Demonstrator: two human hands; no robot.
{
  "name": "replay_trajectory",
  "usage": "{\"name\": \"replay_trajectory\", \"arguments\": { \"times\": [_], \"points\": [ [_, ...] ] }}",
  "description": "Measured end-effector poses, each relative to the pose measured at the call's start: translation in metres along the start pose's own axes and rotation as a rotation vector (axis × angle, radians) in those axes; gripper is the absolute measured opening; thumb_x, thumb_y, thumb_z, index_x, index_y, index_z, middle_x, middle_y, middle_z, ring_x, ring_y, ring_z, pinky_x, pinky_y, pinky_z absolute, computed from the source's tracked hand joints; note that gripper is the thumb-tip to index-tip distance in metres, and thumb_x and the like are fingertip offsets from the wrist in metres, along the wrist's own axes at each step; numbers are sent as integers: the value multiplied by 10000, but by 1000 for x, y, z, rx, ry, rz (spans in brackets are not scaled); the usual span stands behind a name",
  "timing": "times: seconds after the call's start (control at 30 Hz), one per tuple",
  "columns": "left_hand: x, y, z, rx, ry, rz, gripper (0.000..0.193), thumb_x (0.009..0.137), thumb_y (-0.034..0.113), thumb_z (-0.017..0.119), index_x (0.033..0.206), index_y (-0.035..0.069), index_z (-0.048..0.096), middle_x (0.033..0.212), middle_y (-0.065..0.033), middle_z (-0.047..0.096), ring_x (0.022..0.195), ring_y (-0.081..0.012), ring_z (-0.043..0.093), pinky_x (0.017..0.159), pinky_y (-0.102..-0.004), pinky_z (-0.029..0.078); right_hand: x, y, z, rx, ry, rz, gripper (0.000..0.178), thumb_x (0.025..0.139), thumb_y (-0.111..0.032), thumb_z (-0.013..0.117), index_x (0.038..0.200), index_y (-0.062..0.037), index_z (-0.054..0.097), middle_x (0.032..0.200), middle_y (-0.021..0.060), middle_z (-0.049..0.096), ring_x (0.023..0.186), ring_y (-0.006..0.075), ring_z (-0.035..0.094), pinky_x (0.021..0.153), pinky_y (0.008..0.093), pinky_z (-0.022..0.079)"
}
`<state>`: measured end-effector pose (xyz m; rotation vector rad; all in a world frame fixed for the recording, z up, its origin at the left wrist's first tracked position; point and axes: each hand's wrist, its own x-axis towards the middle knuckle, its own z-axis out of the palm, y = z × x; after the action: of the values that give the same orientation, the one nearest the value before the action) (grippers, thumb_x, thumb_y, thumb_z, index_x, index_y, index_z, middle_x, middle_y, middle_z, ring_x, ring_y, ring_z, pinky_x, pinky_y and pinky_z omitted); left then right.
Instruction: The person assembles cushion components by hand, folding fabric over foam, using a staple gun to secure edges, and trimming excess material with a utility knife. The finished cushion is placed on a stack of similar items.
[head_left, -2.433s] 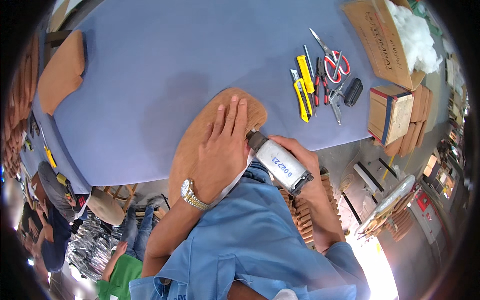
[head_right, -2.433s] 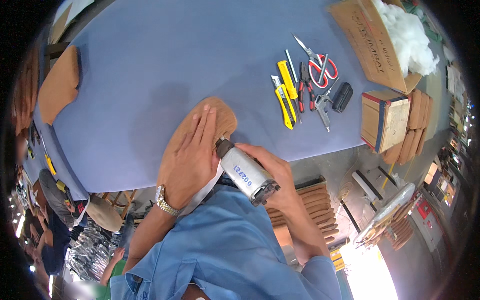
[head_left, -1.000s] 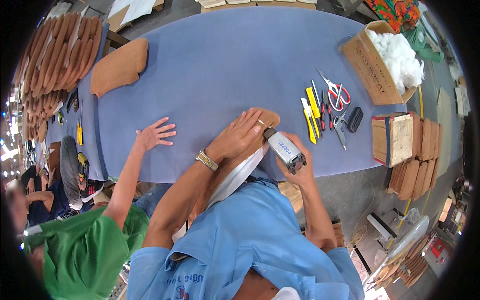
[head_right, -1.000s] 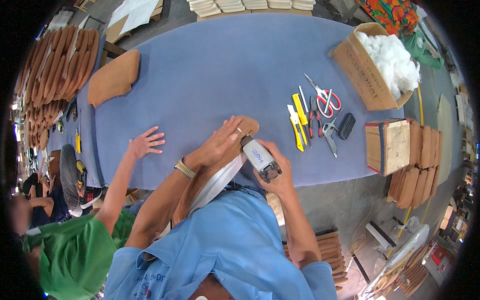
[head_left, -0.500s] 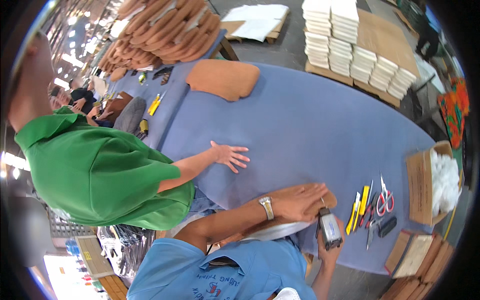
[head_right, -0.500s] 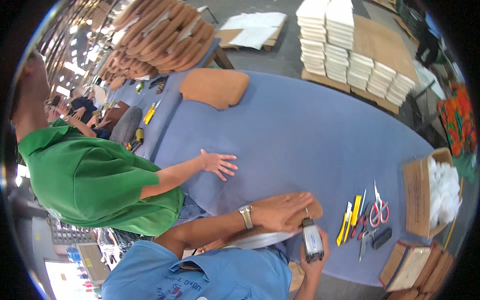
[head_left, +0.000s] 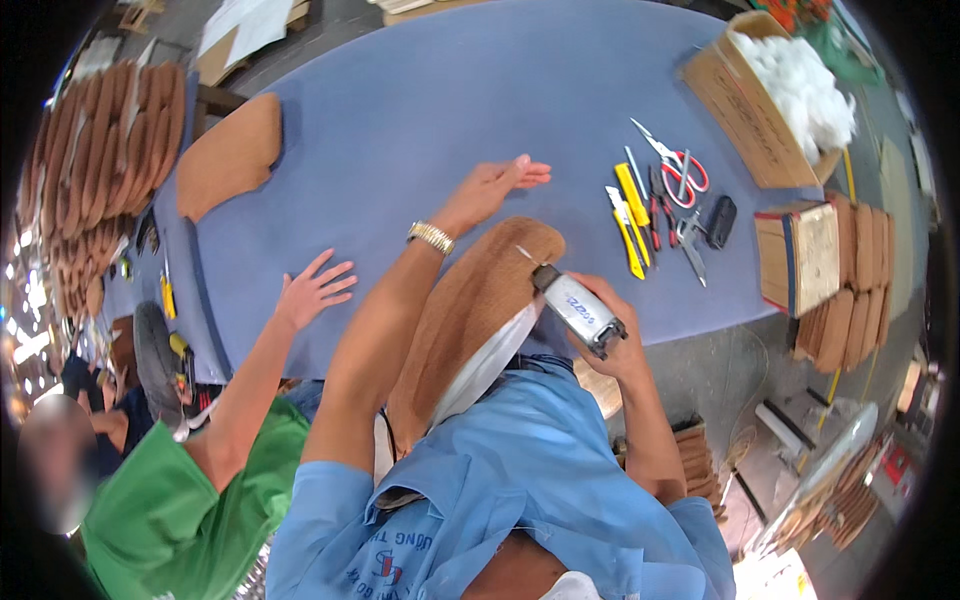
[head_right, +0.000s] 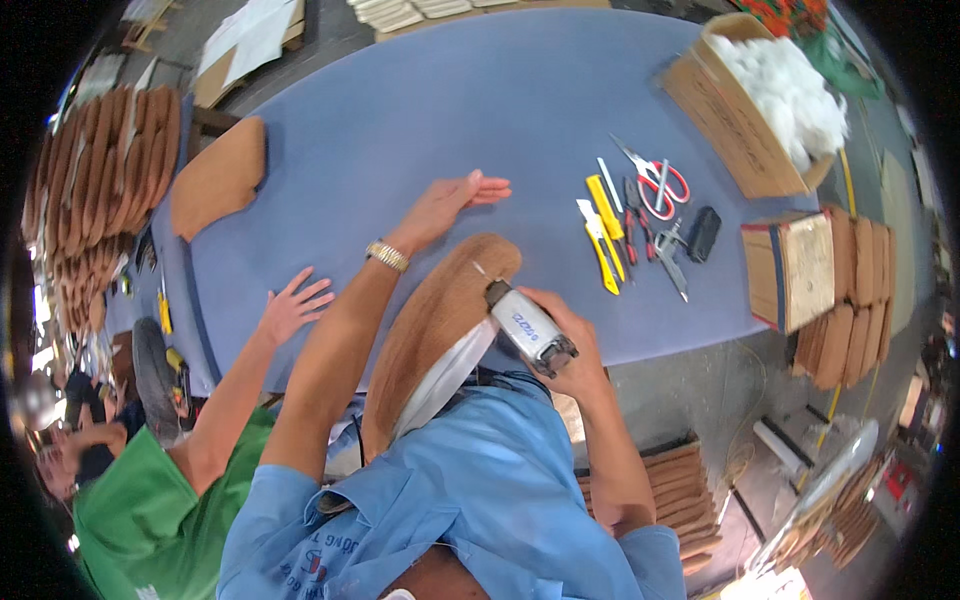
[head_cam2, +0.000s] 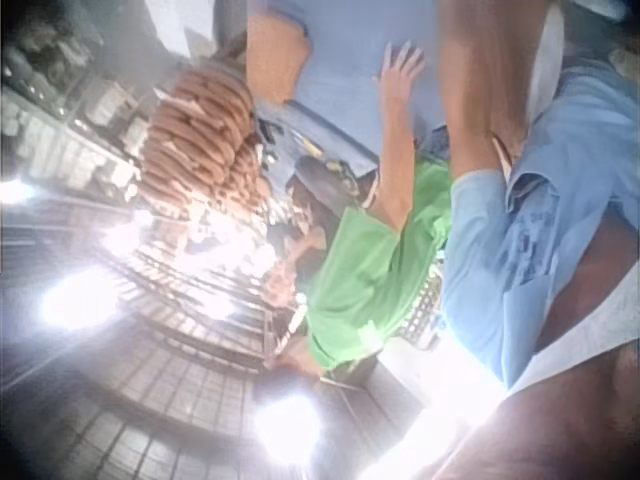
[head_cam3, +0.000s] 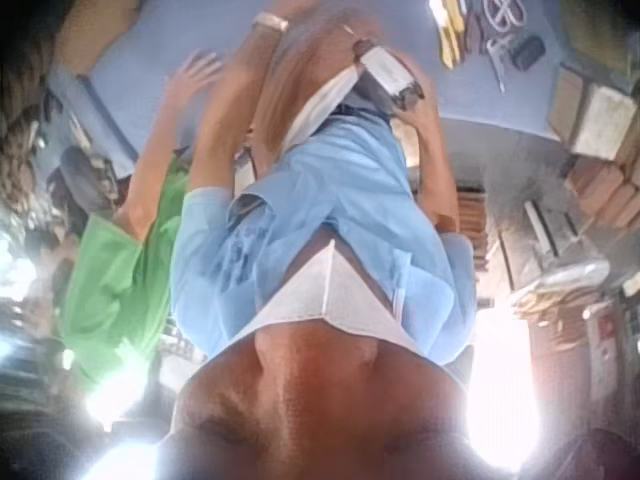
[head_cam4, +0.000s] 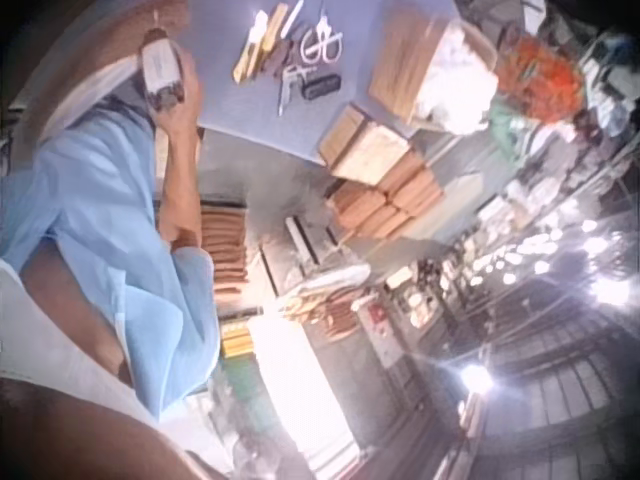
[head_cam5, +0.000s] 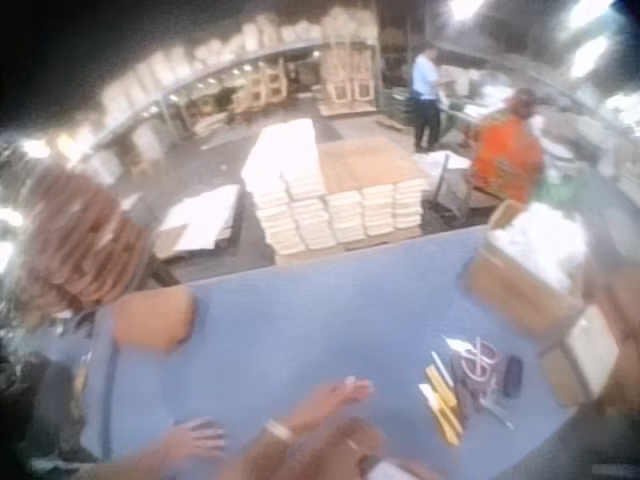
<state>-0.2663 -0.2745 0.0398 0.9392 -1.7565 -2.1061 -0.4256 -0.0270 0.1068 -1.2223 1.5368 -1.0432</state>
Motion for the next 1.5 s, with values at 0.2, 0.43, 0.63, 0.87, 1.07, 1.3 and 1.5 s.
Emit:
{"name": "replay_trajectory", "arguments": {
  "times": [0.2,0.43,0.63,0.87,1.07,1.3,1.5],
  "points": [
    [46,-26,57,70,-115,-37,751,1109,618,295,1333,34,709,1201,-168,752,1153,-264,684,1050,-403,501,-2,-1,6,36,38,-29,677,724,-95,785,1379,-40,622,1253,146,706,1134,271,713,974,344,530],
    [6,-4,54,27,-291,35,757,1109,613,306,1225,23,766,927,-166,772,901,-218,709,899,-368,534,-11,0,23,36,104,70,679,727,-165,787,1379,-50,636,1280,146,707,1143,300,710,988,369,536],
    [-5,13,54,24,-347,-51,734,1132,553,281,1219,8,765,712,-89,703,604,-123,561,610,-314,477,-7,-8,20,-9,88,83,655,746,-171,799,1365,-32,636,1269,156,706,1145,311,706,991,367,532],
    [-9,9,53,79,-379,12,605,1131,490,404,1255,9,749,626,-33,624,585,-94,556,601,-292,476,-8,-13,19,6,81,3,678,732,-156,809,1373,-25,632,1203,157,706,1068,321,698,932,384,538],
    [-12,19,57,161,-367,0,418,1077,339,616,1381,63,691,645,32,570,601,-50,505,569,-245,433,-17,-19,19,29,113,35,723,720,-168,822,1400,-23,623,1208,167,705,1064,338,693,926,395,537],
    [-12,14,57,206,-323,33,471,1066,287,637,1491,88,599,657,43,558,601,-42,490,560,-235,419,-29,-22,15,122,251,-6,706,721,-156,820,1389,-21,632,1235,178,714,1078,351,710,939,400,544],
    [-12,13,59,70,-238,0,482,1062,275,631,1498,73,585,593,42,541,547,-34,456,524,-240,403,-19,-13,33,101,305,-41,632,771,-120,801,1372,-13,636,1236,178,716,1108,342,713,958,402,549]
  ]
}}
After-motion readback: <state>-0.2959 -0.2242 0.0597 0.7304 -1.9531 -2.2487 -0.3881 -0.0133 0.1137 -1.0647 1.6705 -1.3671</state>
